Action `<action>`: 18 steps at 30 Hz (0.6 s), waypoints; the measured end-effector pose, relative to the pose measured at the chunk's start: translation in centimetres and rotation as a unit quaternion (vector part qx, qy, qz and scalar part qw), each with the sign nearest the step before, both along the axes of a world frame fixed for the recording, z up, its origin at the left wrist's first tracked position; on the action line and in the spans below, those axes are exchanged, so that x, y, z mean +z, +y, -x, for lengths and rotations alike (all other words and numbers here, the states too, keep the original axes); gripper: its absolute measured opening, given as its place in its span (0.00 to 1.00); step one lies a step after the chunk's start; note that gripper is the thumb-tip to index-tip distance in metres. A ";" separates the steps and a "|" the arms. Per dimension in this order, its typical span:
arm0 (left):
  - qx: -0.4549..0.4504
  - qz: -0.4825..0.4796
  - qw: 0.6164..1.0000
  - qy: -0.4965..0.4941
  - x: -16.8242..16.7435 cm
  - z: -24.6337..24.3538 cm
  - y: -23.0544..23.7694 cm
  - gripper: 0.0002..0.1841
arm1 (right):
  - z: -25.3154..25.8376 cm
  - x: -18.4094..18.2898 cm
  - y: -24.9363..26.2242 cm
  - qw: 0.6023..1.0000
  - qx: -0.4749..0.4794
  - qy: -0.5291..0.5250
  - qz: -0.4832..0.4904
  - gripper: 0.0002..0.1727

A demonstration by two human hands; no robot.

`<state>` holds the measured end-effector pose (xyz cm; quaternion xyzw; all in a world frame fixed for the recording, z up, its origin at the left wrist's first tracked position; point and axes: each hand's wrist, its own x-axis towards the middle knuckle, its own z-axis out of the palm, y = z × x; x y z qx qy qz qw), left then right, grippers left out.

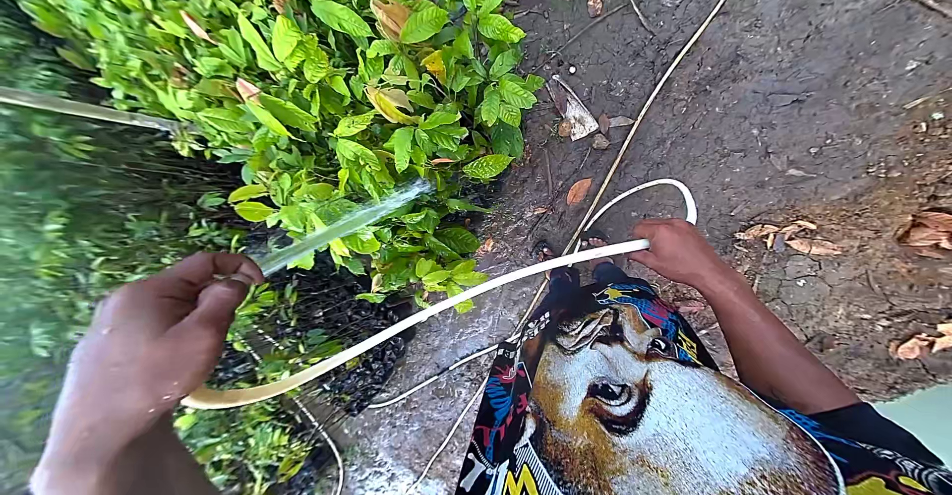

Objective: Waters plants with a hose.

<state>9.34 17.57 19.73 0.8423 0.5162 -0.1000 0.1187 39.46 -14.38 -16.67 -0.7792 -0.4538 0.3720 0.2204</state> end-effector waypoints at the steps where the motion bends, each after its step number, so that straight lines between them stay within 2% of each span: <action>1: -0.004 0.010 1.000 0.003 0.0 -0.3 -0.1 0.12 | 0.0 0.0 0.0 1.000 0.001 0.000 0.003 0.17; 7: -0.001 -0.014 1.000 -0.013 0.1 -1.1 -0.1 0.13 | -0.2 0.4 -0.1 1.000 0.004 0.000 0.019 0.16; 10: -0.025 0.012 0.999 -0.023 0.0 -1.6 -0.2 0.13 | -0.4 0.3 -0.3 1.000 -0.006 0.002 0.011 0.17; 14: 0.030 0.028 0.998 -0.042 1.1 -3.8 -1.3 0.12 | -0.9 0.5 -0.9 1.000 -0.015 -0.010 0.008 0.17; 18: 0.045 0.043 0.997 -0.047 1.4 -5.8 -2.2 0.11 | -1.3 0.4 -1.4 1.000 -0.022 -0.011 0.009 0.17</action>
